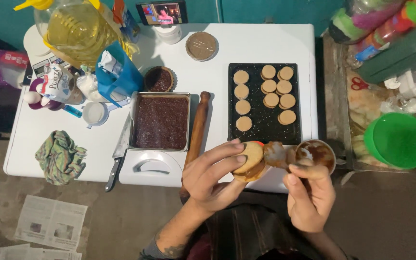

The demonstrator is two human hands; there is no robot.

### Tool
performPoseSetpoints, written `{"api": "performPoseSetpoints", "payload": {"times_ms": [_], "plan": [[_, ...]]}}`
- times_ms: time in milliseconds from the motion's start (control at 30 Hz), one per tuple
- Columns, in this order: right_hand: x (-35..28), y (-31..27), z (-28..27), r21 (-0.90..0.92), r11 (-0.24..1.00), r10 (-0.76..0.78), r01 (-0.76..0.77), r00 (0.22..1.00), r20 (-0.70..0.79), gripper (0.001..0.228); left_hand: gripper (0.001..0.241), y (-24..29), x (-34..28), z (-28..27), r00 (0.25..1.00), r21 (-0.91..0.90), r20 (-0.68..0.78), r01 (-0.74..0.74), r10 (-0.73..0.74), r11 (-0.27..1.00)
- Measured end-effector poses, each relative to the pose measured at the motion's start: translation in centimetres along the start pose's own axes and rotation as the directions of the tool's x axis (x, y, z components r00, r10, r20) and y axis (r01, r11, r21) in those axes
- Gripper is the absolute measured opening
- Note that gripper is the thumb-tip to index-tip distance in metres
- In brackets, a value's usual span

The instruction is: Assembling alfajores by spreading dulce de leche on cookies and pressing them together.

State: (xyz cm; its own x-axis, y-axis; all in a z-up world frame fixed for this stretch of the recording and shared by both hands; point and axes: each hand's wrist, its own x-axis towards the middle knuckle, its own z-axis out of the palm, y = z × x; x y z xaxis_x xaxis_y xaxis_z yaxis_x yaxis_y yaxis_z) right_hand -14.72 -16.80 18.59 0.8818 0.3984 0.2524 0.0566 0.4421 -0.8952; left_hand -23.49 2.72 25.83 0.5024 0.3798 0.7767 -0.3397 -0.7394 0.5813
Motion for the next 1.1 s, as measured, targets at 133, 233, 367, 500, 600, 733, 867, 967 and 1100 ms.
{"api": "performPoseSetpoints", "payload": {"times_ms": [133, 233, 367, 500, 600, 733, 867, 967, 1100], "plan": [[0.0, 0.6, -0.9, 0.142, 0.986, 0.084, -0.091, 0.995, 0.055, 0.016, 0.037, -0.2, -0.6, 0.4, 0.999, -0.086, -0.038, 0.026, -0.030, 0.996], [0.1, 0.4, -0.9, 0.319, 0.921, 0.187, -0.221, 0.973, 0.134, 0.015, 0.035, -0.5, -1.0, 0.5, 0.996, -0.189, -0.048, 0.069, -0.080, 0.979], [-0.3, 0.1, -0.3, 0.145, 0.989, 0.009, -0.021, 0.997, 0.082, 0.019, 0.041, -0.4, -0.4, 0.2, 0.993, -0.248, 0.009, 0.119, -0.121, 0.961], [0.5, -1.6, 0.2, -0.301, 0.885, -0.291, 0.354, 0.928, 0.233, 0.022, 0.038, 0.2, 0.7, -0.2, 0.993, -0.114, 0.054, 0.112, -0.106, 0.987], [0.6, -1.9, 0.5, -0.338, 0.856, -0.317, 0.390, 0.914, 0.253, 0.023, 0.036, 0.2, 0.9, -0.6, 0.991, -0.101, 0.090, 0.103, -0.094, 0.989], [0.4, -1.5, 0.2, -0.379, 0.829, -0.344, 0.411, 0.909, 0.235, 0.021, 0.036, 0.0, 0.6, -0.7, 0.992, -0.073, 0.091, 0.089, -0.082, 0.993], [-0.3, -1.0, -0.2, -0.342, 0.905, -0.226, 0.254, 0.967, 0.118, 0.018, 0.034, 0.0, 0.4, -0.7, 0.992, -0.065, 0.088, 0.096, -0.090, 0.993], [-0.6, 0.0, -0.7, -0.180, 0.973, -0.136, 0.143, 0.990, 0.046, 0.018, 0.034, -0.1, 0.5, -0.7, 0.993, -0.078, 0.080, 0.094, -0.087, 0.993], [-0.4, 0.5, -0.7, -0.031, 0.998, -0.045, 0.046, 0.999, 0.030, 0.019, 0.037, -0.2, 0.1, -0.5, 0.993, -0.128, 0.057, 0.113, -0.107, 0.985]]}}
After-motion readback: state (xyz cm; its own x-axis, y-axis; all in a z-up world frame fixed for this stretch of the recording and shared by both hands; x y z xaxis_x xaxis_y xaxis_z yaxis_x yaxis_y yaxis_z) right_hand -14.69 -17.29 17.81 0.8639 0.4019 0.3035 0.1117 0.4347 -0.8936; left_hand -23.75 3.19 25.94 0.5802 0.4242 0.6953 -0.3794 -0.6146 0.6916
